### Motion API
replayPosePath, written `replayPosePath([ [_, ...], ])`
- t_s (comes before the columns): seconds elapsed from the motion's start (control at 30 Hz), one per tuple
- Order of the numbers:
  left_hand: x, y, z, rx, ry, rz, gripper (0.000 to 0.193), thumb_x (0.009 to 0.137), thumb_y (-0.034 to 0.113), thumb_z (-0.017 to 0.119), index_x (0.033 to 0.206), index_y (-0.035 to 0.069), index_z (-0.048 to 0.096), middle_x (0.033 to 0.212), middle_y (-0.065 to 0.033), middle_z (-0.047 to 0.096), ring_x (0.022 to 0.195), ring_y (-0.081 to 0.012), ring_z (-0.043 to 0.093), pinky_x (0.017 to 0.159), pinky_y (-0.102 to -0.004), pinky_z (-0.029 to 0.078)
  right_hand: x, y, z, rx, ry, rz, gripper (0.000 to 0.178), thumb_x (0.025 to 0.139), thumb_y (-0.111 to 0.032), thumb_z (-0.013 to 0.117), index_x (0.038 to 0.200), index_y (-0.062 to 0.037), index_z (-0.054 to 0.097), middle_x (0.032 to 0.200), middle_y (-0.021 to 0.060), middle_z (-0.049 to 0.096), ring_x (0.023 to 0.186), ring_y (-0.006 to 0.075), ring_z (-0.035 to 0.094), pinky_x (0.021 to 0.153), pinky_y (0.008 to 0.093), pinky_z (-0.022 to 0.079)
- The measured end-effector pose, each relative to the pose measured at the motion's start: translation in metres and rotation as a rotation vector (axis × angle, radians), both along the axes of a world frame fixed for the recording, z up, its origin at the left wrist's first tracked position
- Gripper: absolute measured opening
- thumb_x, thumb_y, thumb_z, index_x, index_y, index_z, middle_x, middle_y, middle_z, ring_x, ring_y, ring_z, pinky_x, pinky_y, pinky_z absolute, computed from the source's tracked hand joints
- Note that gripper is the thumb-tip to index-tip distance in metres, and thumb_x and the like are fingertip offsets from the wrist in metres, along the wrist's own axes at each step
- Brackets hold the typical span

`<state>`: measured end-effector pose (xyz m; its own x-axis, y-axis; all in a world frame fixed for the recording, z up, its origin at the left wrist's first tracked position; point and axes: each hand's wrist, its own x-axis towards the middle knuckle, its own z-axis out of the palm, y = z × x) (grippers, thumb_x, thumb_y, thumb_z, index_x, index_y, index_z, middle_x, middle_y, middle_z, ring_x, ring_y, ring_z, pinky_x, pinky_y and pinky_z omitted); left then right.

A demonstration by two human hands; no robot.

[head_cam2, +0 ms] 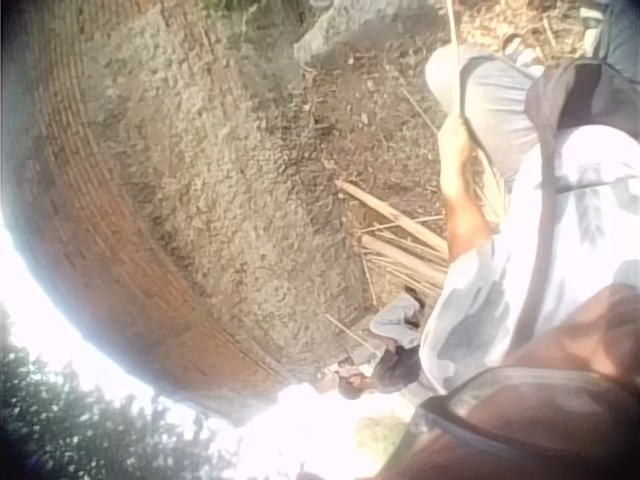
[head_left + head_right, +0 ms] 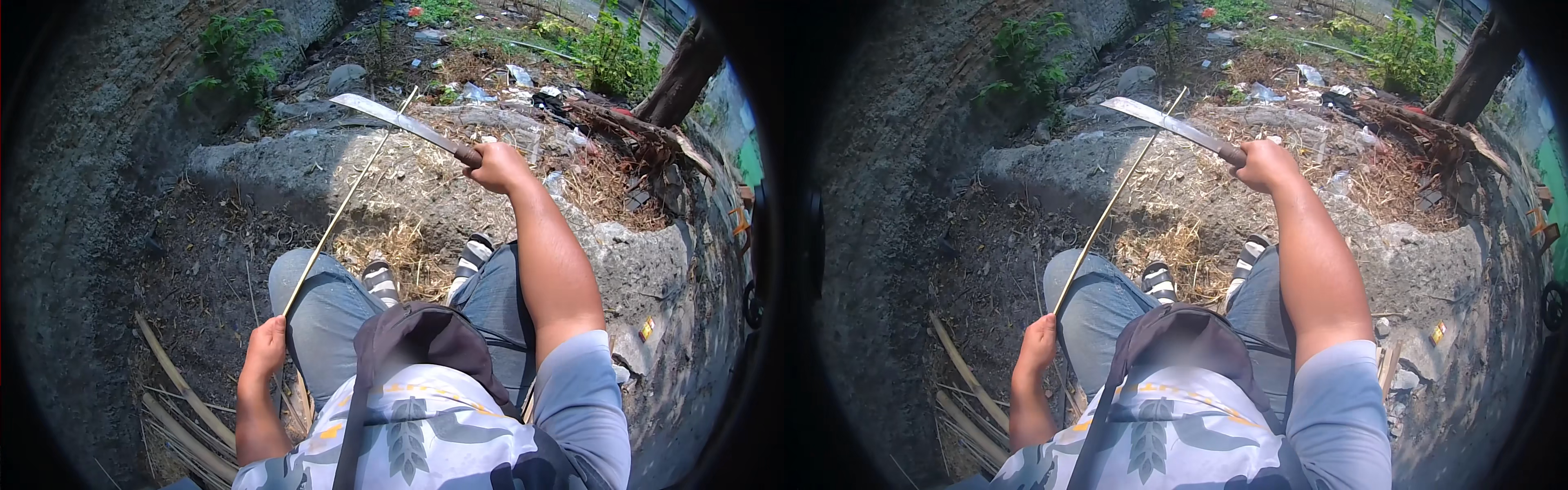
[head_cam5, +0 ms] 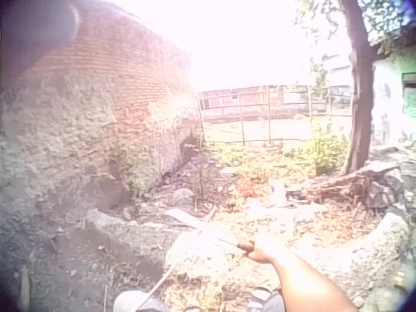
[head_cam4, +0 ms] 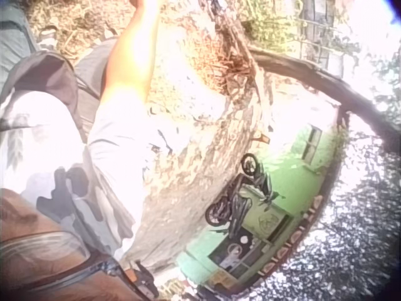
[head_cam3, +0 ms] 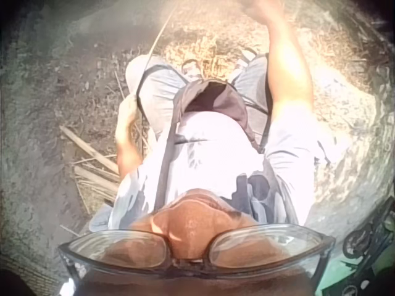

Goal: The person scrapes a bamboo stick with a machete.

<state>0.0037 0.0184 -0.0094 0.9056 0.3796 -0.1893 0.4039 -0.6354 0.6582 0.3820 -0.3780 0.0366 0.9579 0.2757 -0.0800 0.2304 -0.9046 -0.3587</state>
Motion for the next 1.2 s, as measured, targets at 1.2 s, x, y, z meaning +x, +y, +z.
replayPosePath([
  [1.2,-0.002,0.004,-0.002,-0.064,0.07,0.028,0.056,0.111,0.047,0.041,0.088,-0.002,0.059,0.069,-0.0013,0.05,0.069,-0.0118,0.046,0.063,-0.0324,0.042,-0.015,0.008,0.022,-0.004,0.009,0.098,0.032,0.082,-0.039,0.076,0.105,-0.0167,0.075,0.104,0.0113,0.075,0.101,0.0329,0.071,0.088,0.0465,0.055],
])
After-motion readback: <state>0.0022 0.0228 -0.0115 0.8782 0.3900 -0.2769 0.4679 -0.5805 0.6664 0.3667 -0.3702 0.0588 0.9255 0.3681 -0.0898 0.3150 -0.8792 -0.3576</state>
